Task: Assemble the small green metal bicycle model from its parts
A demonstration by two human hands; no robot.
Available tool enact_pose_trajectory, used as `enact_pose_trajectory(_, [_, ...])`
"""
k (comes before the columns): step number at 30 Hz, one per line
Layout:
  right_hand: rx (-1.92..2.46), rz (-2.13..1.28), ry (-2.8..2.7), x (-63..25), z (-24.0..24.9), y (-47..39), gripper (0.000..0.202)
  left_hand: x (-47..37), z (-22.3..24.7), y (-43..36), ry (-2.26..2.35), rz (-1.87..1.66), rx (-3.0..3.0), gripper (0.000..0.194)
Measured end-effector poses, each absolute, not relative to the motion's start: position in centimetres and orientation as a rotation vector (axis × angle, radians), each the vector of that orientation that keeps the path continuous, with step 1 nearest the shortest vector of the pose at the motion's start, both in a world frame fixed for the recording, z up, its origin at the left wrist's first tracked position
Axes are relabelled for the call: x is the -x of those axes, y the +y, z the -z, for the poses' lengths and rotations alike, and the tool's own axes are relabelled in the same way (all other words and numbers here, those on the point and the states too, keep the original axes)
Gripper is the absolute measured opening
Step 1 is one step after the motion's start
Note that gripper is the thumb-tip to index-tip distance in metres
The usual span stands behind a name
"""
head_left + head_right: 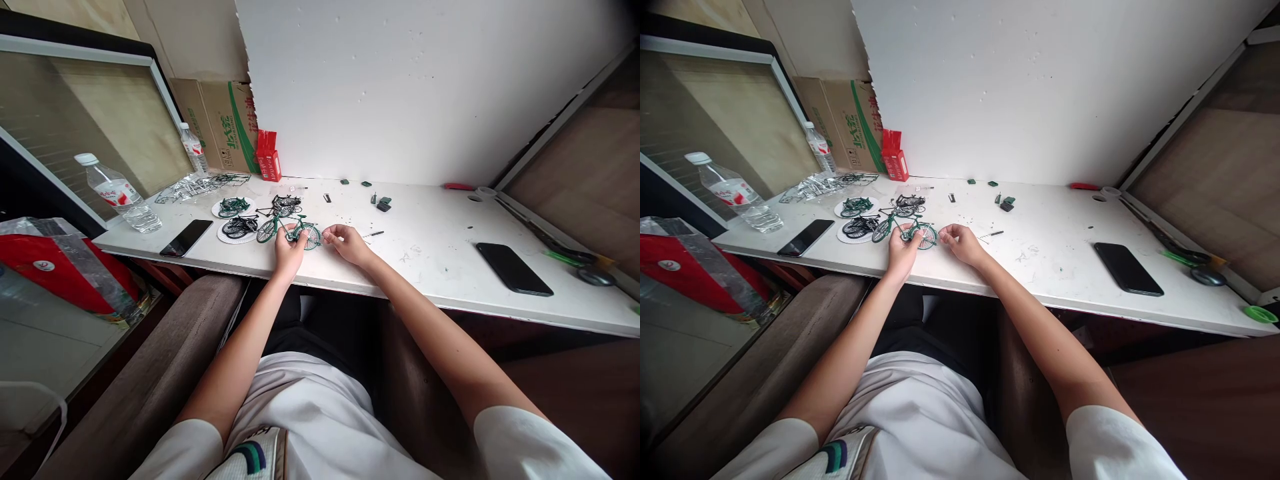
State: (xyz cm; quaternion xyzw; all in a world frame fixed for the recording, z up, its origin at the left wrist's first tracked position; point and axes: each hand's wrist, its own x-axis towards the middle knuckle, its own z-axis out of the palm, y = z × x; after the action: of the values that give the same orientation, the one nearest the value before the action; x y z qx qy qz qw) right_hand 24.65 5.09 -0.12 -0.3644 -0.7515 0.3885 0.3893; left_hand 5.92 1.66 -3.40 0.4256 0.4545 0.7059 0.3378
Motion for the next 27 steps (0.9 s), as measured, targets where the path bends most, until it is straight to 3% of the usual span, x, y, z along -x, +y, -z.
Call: enact_pose_trajectory(27, [0.922, -0.968, -1.929, -24.47, -0.08, 4.89, 0.034, -5.92, 3.07, 1.34, 1.226, -1.818, -1.119, 0.041])
